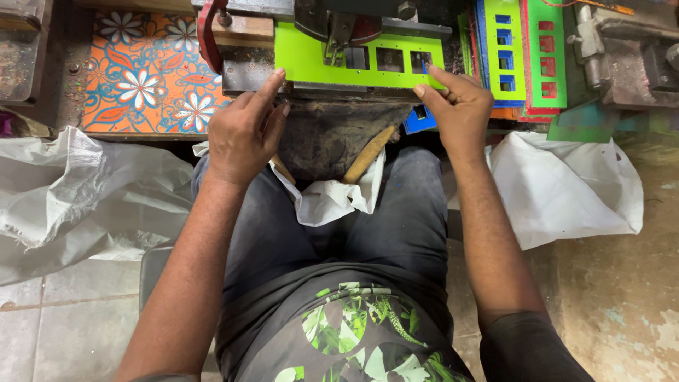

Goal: The person uses a press machine to cut rectangular frames from blue and green plastic sheets. They place each sheet under the press, operate the lever, remove the cut frame, and stack it with others. The process repeats with multiple sheets of different colors.

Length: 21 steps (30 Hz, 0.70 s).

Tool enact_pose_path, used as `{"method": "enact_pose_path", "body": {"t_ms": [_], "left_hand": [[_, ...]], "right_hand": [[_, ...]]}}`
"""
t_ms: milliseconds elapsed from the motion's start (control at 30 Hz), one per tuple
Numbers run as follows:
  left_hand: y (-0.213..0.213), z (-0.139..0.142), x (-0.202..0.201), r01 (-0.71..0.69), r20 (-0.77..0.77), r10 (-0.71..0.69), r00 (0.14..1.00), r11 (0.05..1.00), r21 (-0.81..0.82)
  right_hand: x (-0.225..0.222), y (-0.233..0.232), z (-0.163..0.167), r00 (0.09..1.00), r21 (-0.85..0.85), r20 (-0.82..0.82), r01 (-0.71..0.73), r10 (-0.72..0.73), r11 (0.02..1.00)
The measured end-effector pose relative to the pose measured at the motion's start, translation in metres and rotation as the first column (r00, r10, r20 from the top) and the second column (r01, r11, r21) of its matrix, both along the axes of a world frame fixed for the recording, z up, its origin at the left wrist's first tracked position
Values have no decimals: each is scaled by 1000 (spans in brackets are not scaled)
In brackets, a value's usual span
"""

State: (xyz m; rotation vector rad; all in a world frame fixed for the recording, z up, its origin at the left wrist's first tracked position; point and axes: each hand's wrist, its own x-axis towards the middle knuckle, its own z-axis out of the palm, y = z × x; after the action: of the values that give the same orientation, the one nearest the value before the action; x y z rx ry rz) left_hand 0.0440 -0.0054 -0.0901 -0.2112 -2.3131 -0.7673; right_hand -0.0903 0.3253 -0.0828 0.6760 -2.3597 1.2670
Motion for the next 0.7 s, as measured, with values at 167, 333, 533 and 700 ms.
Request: {"method": "enact_pose_path", "body": {"t_ms": [167, 333, 533, 700], "left_hand": [[0, 0, -2, -24, 3, 24, 1000, 1000, 12], [1, -2, -4, -42, -18, 43, 999, 999, 10], [2, -3, -4, -46, -25, 47, 999, 999, 22], [-1, -4, -7, -44, -35, 44, 998, 999, 7]], "right_hand": [[-1, 0, -1, 993, -127, 111, -24, 38, 992], [-2, -2, -6, 993, -161, 109, -33, 51, 986], [1, -3, -7, 994, -171, 101, -31, 49, 985], [3, -5, -8, 994, -219, 71, -71, 89, 973]]}}
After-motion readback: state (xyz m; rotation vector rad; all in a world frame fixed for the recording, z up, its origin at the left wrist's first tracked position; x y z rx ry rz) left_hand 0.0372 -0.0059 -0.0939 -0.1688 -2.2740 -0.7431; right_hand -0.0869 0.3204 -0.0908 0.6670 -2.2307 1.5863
